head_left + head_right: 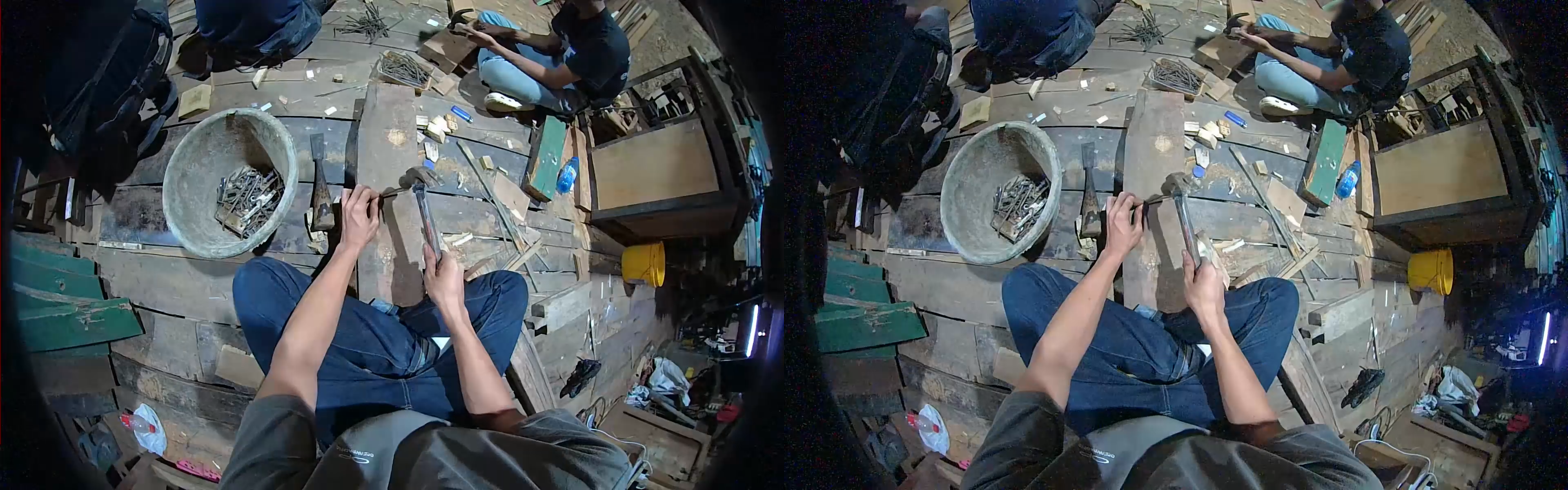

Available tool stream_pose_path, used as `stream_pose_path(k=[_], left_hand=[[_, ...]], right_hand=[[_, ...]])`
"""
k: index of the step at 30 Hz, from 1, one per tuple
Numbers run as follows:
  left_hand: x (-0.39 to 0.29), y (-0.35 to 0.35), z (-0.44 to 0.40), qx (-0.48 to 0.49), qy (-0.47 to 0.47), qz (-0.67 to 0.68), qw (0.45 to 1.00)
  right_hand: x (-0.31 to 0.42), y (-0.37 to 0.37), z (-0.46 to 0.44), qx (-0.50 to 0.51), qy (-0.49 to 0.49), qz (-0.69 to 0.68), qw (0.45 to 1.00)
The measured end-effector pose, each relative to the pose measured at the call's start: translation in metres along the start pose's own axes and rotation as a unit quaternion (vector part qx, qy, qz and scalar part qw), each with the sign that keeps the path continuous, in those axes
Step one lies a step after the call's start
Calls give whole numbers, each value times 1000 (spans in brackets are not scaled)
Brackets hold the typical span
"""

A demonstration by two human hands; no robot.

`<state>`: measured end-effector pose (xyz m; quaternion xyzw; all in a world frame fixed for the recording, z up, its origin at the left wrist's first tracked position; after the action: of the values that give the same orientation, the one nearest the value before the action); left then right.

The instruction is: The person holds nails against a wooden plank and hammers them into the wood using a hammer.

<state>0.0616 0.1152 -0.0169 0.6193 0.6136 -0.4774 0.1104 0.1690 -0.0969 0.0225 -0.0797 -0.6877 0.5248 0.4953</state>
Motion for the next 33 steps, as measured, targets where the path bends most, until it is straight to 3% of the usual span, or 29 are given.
stream_pose_path(k=[4, 8, 14, 17, 18, 24, 25, 29, 30, 32, 33], left_hand=[[0, 0, -1, -1, 4, -5, 1000], [0, -1, 0, 7, -6, -6, 1000], [-2, 1, 1, -3, 7, 5, 1000], [-1, 1, 1, 2, 8, -16, 1000], [0, 0, 1, -1, 5, -12, 1000], [-9, -2, -1, 1, 7, -19, 1000], [-4, 3, 1, 18, -5, -14, 1000], [-7, 4, 4, 20, 19, -43, 999], [-11, 1, 4, 14, 25, -39, 999], [-11, 2, 5, 22, 23, -43, 999], [-14, 0, 4, 28, 23, -38, 999]], right_hand=[[6, 1, -9, 41, 32, 38, 998], [23, -10, -2, 21, 15, -7, 1000], [-1, 15, 3, 60, 45, 19, 997], [8, 3, 9, -24, -46, -3, 999], [10, -1, 12, 45, 57, -8, 997], [15, -31, 6, -4, 36, 10, 999], [13, -34, 9, 17, 68, 11, 997], [-23, -20, 23, 42, 45, 45, 997], [-16, -22, 29, 30, 0, 0, 1000], [-41, -6, 38, 88, 85, 38, 992], [-34, -7, 40, 64, 44, 27, 997]])
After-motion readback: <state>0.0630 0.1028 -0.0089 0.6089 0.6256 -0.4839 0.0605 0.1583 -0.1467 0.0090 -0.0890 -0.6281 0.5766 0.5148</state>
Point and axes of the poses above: each hand's wrist, its own z-axis away from the middle knuckle, its own y-axis out of the palm, x = y × z, the point moved 10 cm from there along -z, towards the middle knuckle, and after that the axes turned 1 degree about x, right-handed, at the moved point
